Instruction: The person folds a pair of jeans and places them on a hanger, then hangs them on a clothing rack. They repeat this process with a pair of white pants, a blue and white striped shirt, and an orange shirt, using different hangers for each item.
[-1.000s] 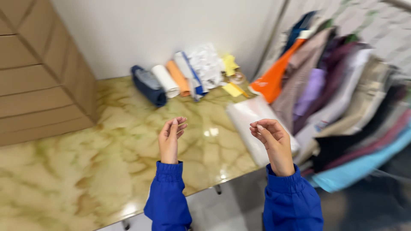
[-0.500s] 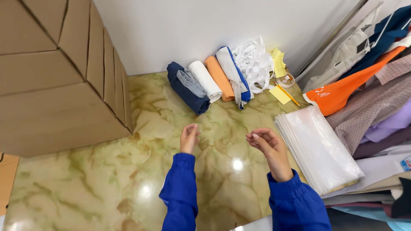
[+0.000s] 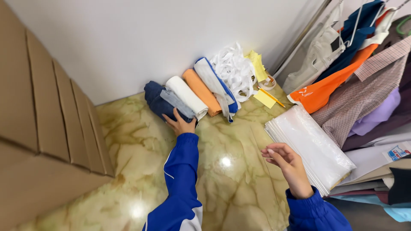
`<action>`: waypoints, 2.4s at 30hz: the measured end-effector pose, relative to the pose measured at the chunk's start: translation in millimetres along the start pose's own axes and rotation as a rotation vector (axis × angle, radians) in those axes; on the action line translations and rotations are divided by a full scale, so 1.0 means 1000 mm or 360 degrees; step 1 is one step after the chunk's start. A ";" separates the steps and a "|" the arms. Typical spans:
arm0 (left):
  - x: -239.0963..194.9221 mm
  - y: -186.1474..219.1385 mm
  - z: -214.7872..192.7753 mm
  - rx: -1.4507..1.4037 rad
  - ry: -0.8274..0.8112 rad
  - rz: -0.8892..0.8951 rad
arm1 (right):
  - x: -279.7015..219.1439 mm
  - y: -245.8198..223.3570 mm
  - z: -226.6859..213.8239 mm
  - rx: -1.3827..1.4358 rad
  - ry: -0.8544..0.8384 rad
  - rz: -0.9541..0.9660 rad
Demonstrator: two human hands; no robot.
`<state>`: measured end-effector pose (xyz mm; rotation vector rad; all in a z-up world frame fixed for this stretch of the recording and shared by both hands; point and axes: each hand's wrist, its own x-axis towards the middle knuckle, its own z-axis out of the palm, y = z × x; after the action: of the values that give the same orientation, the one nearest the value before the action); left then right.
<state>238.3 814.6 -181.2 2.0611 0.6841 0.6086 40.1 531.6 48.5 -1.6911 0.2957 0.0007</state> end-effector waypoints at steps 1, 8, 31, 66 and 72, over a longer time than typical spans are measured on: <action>0.003 0.004 -0.003 -0.0006 -0.0011 0.0015 | 0.002 -0.001 -0.001 0.0007 0.0018 -0.0004; -0.005 -0.028 -0.031 -0.0128 -0.0115 -0.0339 | -0.002 0.005 0.003 0.0031 0.0053 0.0040; -0.316 -0.005 -0.186 -0.1122 -0.0952 -0.0567 | -0.045 0.121 0.016 0.0205 -0.0455 0.0636; -0.476 0.178 -0.179 -0.2317 -0.0914 -0.1298 | -0.277 0.320 -0.394 0.1000 0.0179 -0.0181; -0.426 0.141 -0.237 -0.2289 -0.0540 -0.1082 | -0.278 0.321 -0.391 0.1092 0.0110 -0.0155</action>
<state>-189.5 601.3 -12.6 0.5010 0.4435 0.1800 -357.4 168.3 -159.7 -1.0221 0.2293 -0.2099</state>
